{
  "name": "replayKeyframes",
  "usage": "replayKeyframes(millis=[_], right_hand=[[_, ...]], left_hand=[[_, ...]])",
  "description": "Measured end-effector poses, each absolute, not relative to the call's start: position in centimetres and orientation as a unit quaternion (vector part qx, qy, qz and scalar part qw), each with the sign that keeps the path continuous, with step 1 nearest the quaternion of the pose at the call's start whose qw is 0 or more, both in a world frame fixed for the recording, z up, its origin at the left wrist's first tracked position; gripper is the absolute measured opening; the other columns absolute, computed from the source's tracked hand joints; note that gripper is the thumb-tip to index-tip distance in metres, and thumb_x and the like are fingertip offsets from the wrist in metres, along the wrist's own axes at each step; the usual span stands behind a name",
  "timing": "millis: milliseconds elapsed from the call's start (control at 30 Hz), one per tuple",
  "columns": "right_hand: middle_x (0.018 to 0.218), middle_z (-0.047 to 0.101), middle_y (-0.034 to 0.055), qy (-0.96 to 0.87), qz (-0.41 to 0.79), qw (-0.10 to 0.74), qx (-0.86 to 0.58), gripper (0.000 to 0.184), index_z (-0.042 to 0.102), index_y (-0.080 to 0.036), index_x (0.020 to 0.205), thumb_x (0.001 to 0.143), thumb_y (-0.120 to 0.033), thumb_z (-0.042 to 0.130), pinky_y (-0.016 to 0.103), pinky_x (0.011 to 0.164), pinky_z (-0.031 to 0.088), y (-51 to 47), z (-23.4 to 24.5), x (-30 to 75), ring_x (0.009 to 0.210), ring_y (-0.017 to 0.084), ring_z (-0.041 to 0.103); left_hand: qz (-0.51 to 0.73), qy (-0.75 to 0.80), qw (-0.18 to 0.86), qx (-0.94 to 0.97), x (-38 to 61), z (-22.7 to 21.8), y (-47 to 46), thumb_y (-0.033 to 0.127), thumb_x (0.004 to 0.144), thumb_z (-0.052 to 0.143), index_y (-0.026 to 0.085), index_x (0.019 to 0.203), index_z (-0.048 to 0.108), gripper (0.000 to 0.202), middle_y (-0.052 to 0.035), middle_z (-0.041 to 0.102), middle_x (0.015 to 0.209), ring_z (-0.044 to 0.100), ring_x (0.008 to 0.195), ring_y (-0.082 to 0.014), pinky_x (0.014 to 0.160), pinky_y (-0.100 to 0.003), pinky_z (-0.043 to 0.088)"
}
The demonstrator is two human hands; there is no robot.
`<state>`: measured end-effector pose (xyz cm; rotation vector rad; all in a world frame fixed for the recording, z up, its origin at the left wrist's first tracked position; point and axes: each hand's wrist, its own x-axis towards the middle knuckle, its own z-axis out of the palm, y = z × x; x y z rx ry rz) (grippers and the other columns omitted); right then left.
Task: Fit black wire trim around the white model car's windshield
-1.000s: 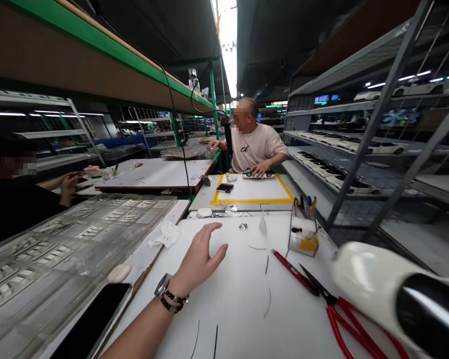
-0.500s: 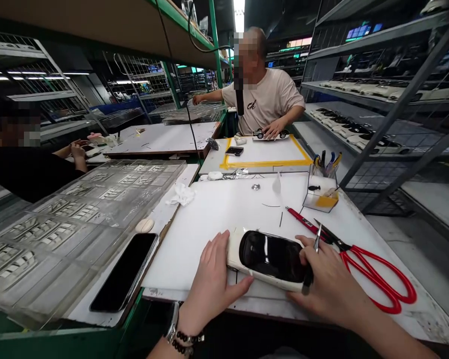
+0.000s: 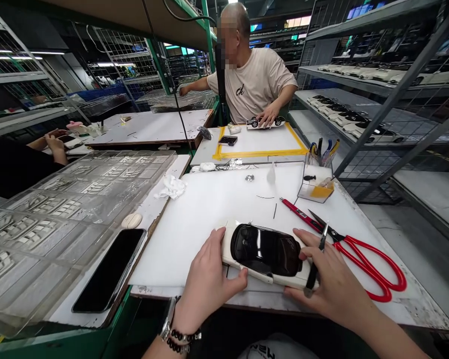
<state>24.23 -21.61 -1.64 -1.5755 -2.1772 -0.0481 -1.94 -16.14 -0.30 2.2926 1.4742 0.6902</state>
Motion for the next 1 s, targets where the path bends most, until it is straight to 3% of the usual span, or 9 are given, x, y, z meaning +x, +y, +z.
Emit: replayKeyframes(millis=[167, 267, 367, 467, 533, 633, 767, 867, 1000], right_hand=[[0.140, 0.037, 0.0158, -0.794, -0.007, 0.248, -0.555, 0.044, 0.040, -0.021, 0.096, 0.072, -0.045, 0.067, 0.044, 0.089, 0.044, -21.4, -1.8, 24.6, 0.125, 0.032, 0.038], [0.138, 0.038, 0.0174, -0.802, -0.009, 0.254, -0.541, 0.045, 0.040, -0.020, 0.096, 0.072, -0.046, 0.067, 0.045, 0.089, 0.044, -21.0, -1.9, 24.5, 0.125, 0.032, 0.038], [0.136, 0.041, 0.0174, -0.806, -0.013, 0.255, -0.535, 0.046, 0.040, -0.020, 0.095, 0.070, -0.047, 0.068, 0.045, 0.087, 0.046, -20.4, -1.7, 24.3, 0.121, 0.032, 0.042], [0.136, 0.042, 0.0165, -0.801, -0.008, 0.245, -0.546, 0.046, 0.041, -0.020, 0.094, 0.069, -0.047, 0.069, 0.045, 0.087, 0.047, -19.9, -1.4, 24.0, 0.119, 0.031, 0.044], [0.137, 0.041, 0.0155, -0.796, -0.007, 0.238, -0.556, 0.046, 0.041, -0.021, 0.093, 0.068, -0.047, 0.069, 0.046, 0.090, 0.046, -19.8, -1.3, 23.9, 0.121, 0.031, 0.043], [0.138, 0.042, 0.0140, -0.796, -0.019, 0.229, -0.561, 0.045, 0.041, -0.022, 0.091, 0.068, -0.048, 0.068, 0.050, 0.096, 0.041, -19.6, -1.1, 23.8, 0.124, 0.032, 0.041], [0.137, 0.043, 0.0136, -0.804, -0.028, 0.215, -0.554, 0.044, 0.044, -0.021, 0.094, 0.070, -0.050, 0.067, 0.052, 0.099, 0.038, -19.2, -0.9, 23.8, 0.123, 0.032, 0.043], [0.137, 0.043, 0.0139, -0.829, -0.030, 0.195, -0.523, 0.047, 0.046, -0.020, 0.098, 0.070, -0.050, 0.068, 0.054, 0.100, 0.037, -18.9, -0.5, 24.9, 0.123, 0.032, 0.044], [0.130, 0.052, 0.0088, -0.871, -0.034, 0.201, -0.446, 0.046, 0.052, -0.022, 0.101, 0.070, -0.053, 0.067, 0.044, 0.091, 0.047, -18.4, 0.1, 29.2, 0.115, 0.027, 0.051]], left_hand=[[0.170, 0.492, 0.231, 0.822, -4.5, 1.4, -15.3, 0.042, 0.071, 0.068, 0.027, 0.138, 0.027, 0.080, -0.0087, 0.044, 0.138, 0.046, 0.124, -0.0300, 0.101, -0.045, 0.045], [0.160, 0.486, 0.257, 0.820, -4.6, 3.1, -13.4, 0.051, 0.072, 0.067, 0.029, 0.132, 0.036, 0.071, -0.0062, 0.050, 0.133, 0.049, 0.121, -0.0293, 0.098, -0.044, 0.046], [0.196, 0.510, 0.264, 0.795, -2.2, 4.4, -10.1, 0.055, 0.082, 0.053, 0.028, 0.123, 0.042, 0.050, -0.0027, 0.061, 0.117, 0.057, 0.110, -0.0234, 0.086, -0.036, 0.050], [0.125, 0.517, 0.233, 0.814, 1.0, 4.6, -6.7, 0.057, 0.077, 0.056, 0.026, 0.110, 0.051, 0.046, -0.0002, 0.068, 0.090, 0.064, 0.085, -0.0225, 0.071, -0.033, 0.049], [0.074, 0.516, 0.208, 0.828, 2.4, 4.3, -5.1, 0.055, 0.071, 0.061, 0.024, 0.092, 0.058, 0.038, 0.0005, 0.067, 0.074, 0.063, 0.075, -0.0238, 0.064, -0.032, 0.045], [0.076, 0.521, 0.188, 0.829, 3.1, 3.7, -4.1, 0.046, 0.067, 0.065, 0.022, 0.077, 0.059, 0.027, -0.0001, 0.064, 0.066, 0.062, 0.069, -0.0242, 0.062, -0.031, 0.042], [0.116, 0.540, 0.192, 0.811, 2.4, 3.1, -4.0, 0.033, 0.076, 0.054, 0.021, 0.081, 0.059, 0.014, -0.0018, 0.064, 0.063, 0.062, 0.067, -0.0227, 0.061, -0.030, 0.041], [0.152, 0.537, 0.235, 0.796, 1.0, 3.0, -4.6, 0.034, 0.085, 0.046, 0.020, 0.090, 0.058, 0.019, 0.0000, 0.065, 0.062, 0.062, 0.060, -0.0187, 0.056, -0.026, 0.042], [0.236, 0.547, 0.240, 0.766, -3.1, 3.4, -7.4, 0.039, 0.089, 0.043, 0.021, 0.100, 0.053, 0.023, 0.0008, 0.067, 0.072, 0.063, 0.068, -0.0152, 0.061, -0.024, 0.045]])
